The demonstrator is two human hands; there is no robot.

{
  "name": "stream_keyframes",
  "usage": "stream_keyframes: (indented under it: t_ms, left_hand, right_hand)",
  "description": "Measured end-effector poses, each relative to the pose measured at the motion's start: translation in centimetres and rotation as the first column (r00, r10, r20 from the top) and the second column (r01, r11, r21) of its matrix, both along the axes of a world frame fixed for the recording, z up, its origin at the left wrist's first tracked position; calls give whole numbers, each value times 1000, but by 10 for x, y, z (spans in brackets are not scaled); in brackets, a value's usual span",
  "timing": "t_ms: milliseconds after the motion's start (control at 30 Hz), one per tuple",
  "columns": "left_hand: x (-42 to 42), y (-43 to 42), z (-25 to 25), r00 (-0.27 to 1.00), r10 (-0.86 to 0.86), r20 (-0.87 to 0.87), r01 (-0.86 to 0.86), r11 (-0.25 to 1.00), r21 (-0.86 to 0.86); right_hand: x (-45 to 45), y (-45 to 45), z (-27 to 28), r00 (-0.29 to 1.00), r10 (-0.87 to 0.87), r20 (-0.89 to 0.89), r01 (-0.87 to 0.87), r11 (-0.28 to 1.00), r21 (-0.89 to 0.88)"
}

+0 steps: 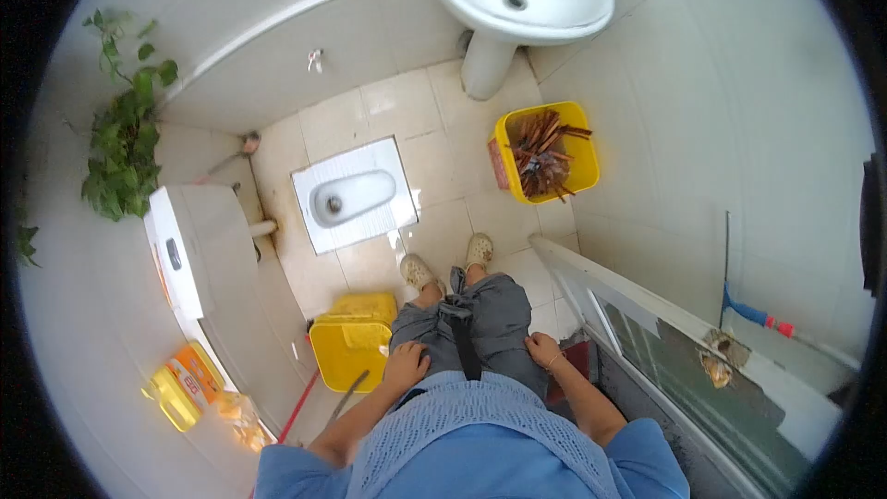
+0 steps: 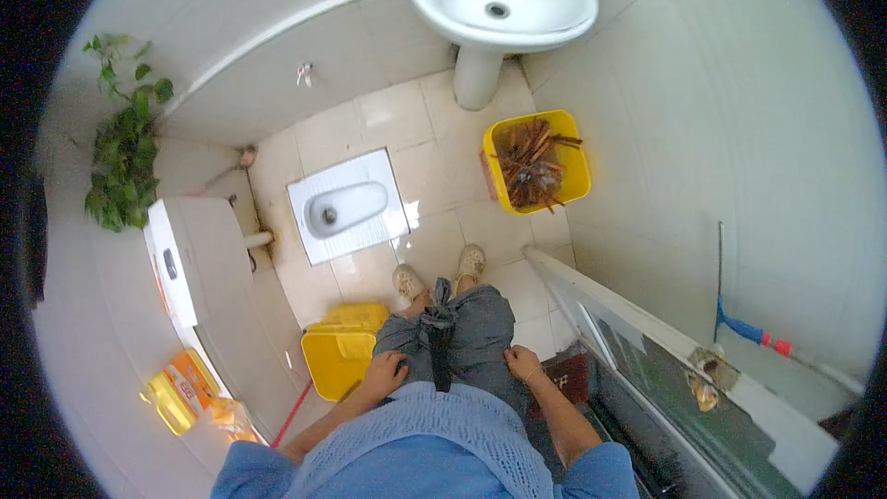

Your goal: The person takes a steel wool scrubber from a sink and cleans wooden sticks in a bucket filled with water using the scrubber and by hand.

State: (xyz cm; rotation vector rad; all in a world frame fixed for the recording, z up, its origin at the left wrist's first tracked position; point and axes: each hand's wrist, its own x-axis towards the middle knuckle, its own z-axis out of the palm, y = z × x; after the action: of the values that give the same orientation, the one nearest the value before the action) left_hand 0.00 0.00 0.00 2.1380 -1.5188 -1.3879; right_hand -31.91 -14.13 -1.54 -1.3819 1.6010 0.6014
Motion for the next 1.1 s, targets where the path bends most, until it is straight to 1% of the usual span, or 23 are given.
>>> stream_keyframes:
  t_ms: [67,100,133,200,233,267,300,333,367,400,433,467,533,600,633,700,733,767,833,900,967,1033,1100]
  left_hand:
    - [21,-51,-61,995,-58,-84,61,998,31]
    - [19,6,34,996,-73,-49,78,990,113]
    - [18,-7,31,992,-107,-71,115,985,129]
    - [22,-49,10,985,-159,-74,166,981,103]
    - [26,-62,6,980,-160,-120,174,978,116]
    - [21,-81,2,971,-158,-182,181,976,118]
    - [24,-101,7,971,-168,-172,189,976,109]
    - [26,-124,15,977,-144,-158,169,973,158]
    - [27,-146,20,982,-120,-143,147,969,200]
    - [29,-162,13,985,-101,-141,119,985,123]
    - [31,-183,16,986,-110,-129,125,986,114]
    - [30,-208,22,988,-91,-124,96,995,34]
    - [30,-247,40,991,-5,-131,-3,998,-57]
    - [30,-278,57,981,123,-150,-137,987,-84]
    - [36,-288,55,983,118,-143,-132,987,-90]
    - [48,-311,44,958,179,-223,-223,956,-189]
    - [54,-328,60,945,210,-252,-253,955,-153]
    - [62,-345,64,946,206,-251,-249,956,-154]
    - [83,-379,65,896,313,-314,-374,914,-159]
    - [111,-427,65,876,307,-372,-398,896,-196]
    - [125,-491,105,736,397,-548,-530,842,-100]
    - [140,-557,125,682,373,-629,-552,827,-108]
    - [150,-624,136,695,315,-646,-502,856,-123]
  right_hand:
    - [13,-37,-32,956,154,249,-111,978,-178]
    - [3,26,62,944,108,312,-108,994,-19]
    - [-1,18,97,942,96,320,-115,993,39]
    - [-23,14,130,940,109,322,-141,987,79]
    - [-28,14,153,926,21,376,-73,989,126]
    - [-33,7,170,912,-69,405,27,994,108]
    - [-34,1,176,879,-156,450,125,987,99]
    - [-27,-10,179,874,-160,459,132,987,92]
    - [-17,-28,177,904,-71,422,104,993,-57]
    - [-7,-52,174,927,11,374,71,976,-204]
    - [-2,-78,176,938,40,343,35,977,-209]
    - [4,-107,179,949,67,309,-1,978,-207]
    - [23,-161,181,960,43,275,41,956,-291]
    - [40,-221,184,925,287,249,-113,834,-540]
    - [57,-253,195,910,341,237,-142,791,-595]
    - [90,-313,218,870,435,234,-156,691,-706]
    - [104,-337,223,845,474,249,-136,641,-755]
    - [119,-359,228,846,470,249,-133,641,-756]
    - [147,-400,234,811,510,287,-48,547,-835]
    - [172,-437,234,828,452,331,14,573,-819]
    - [194,-478,231,844,386,372,79,597,-798]
    - [217,-529,228,868,384,313,117,455,-883]
    - [241,-592,208,889,383,250,79,411,-908]
